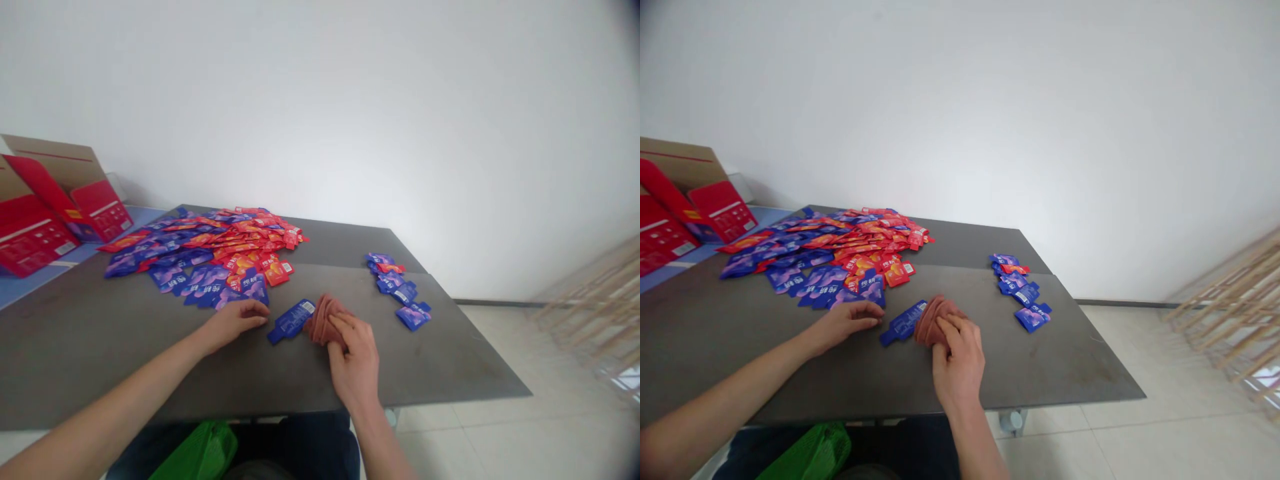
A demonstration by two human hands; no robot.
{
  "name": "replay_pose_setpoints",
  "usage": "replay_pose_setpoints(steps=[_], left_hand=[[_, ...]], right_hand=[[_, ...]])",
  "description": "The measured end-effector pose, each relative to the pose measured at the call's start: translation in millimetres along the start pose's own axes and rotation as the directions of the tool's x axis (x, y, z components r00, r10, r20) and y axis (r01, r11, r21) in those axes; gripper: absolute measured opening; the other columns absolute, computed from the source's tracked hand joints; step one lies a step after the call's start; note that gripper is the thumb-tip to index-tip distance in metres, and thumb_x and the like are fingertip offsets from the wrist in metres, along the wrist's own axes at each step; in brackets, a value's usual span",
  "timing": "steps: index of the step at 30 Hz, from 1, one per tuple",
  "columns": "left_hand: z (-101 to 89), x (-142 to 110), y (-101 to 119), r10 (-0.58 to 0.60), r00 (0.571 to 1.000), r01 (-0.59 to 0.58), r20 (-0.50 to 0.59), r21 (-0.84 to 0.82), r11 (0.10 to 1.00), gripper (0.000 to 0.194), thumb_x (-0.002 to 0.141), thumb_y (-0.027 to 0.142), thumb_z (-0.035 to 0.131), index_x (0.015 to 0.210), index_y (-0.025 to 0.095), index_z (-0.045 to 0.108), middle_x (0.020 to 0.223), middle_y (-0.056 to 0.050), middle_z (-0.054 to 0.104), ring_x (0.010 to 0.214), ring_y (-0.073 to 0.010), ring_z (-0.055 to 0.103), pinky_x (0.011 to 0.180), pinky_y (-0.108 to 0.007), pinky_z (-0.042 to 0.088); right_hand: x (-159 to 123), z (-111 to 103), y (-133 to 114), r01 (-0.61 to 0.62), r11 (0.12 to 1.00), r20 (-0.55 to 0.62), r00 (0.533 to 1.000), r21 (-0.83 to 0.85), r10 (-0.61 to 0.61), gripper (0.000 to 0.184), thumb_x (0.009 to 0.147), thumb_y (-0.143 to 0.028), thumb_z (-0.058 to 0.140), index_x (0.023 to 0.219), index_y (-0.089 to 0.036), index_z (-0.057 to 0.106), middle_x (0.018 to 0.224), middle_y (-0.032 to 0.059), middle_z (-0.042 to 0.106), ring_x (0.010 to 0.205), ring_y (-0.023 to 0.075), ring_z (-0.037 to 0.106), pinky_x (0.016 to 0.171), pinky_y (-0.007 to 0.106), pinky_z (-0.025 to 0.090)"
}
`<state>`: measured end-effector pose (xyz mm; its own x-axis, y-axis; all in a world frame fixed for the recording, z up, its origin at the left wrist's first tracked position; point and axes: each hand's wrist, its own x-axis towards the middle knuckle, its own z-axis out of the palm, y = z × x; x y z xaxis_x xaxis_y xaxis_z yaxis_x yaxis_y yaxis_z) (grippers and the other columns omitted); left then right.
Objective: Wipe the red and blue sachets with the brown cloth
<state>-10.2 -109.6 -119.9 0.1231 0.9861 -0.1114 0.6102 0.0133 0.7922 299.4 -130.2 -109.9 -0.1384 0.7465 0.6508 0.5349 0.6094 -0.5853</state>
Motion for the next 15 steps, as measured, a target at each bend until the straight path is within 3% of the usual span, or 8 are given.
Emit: replay_pose_setpoints(steps=[3, 8, 11, 13, 15], left_hand=[[16.9, -14, 5, 0.155, 0.986, -0.148, -0.066, 0.102, 0.984, 0.024, 0.087, 0.041, 0.063, 0.1, 0.023, 0.071, 0.119, -0.007, 0.074, 0.113, -0.0263, 0.067, 0.103, -0.039, 0.053], [42.8, -25, 16, 0.305, 0.944, -0.238, -0.127, 0.382, 0.893, 0.016, 0.085, 0.029, 0.071, 0.1, 0.023, 0.073, 0.124, -0.009, 0.071, 0.12, -0.0286, 0.061, 0.107, -0.041, 0.048], [46.9, -25, 15, 0.319, 0.938, -0.241, -0.138, 0.406, 0.882, 0.017, 0.085, 0.028, 0.072, 0.102, 0.023, 0.073, 0.125, -0.008, 0.071, 0.12, -0.0282, 0.061, 0.106, -0.04, 0.048], [46.5, -25, 15, 0.334, 0.933, -0.254, -0.134, 0.409, 0.876, 0.019, 0.086, 0.027, 0.071, 0.105, 0.024, 0.073, 0.127, -0.007, 0.07, 0.121, -0.0276, 0.061, 0.107, -0.04, 0.048], [45.5, -25, 15, 0.349, 0.927, -0.267, -0.135, 0.416, 0.87, 0.016, 0.088, 0.026, 0.07, 0.104, 0.025, 0.073, 0.126, -0.005, 0.07, 0.12, -0.0269, 0.061, 0.106, -0.041, 0.048]], right_hand=[[34, 13, -10, 0.165, 0.979, 0.164, 0.976, -0.118, -0.145, 0.044, 0.088, -0.011, 0.056, 0.126, -0.026, 0.071, 0.123, 0.0084, 0.068, 0.121, 0.0289, 0.054, 0.105, 0.049, 0.047], [50, 40, -12, 0.376, 0.91, 0.517, 0.821, -0.174, -0.241, 0.039, 0.088, -0.021, 0.066, 0.125, -0.029, 0.072, 0.123, 0.0069, 0.067, 0.12, 0.031, 0.05, 0.104, 0.054, 0.042], [49, 44, 2, 0.413, 0.901, 0.596, 0.76, -0.133, -0.261, 0.041, 0.083, -0.026, 0.075, 0.123, -0.034, 0.073, 0.141, 0.0051, 0.058, 0.134, 0.0343, 0.04, 0.113, 0.06, 0.033], [51, 43, 12, 0.416, 0.905, 0.638, 0.722, -0.091, -0.268, 0.044, 0.082, -0.029, 0.077, 0.125, -0.036, 0.073, 0.152, 0.0043, 0.048, 0.142, 0.0346, 0.033, 0.115, 0.058, 0.031], [56, 43, 18, 0.419, 0.906, 0.677, 0.682, -0.054, -0.275, 0.043, 0.084, -0.03, 0.075, 0.126, -0.035, 0.072, 0.153, 0.0042, 0.048, 0.141, 0.0322, 0.034, 0.115, 0.051, 0.034]])
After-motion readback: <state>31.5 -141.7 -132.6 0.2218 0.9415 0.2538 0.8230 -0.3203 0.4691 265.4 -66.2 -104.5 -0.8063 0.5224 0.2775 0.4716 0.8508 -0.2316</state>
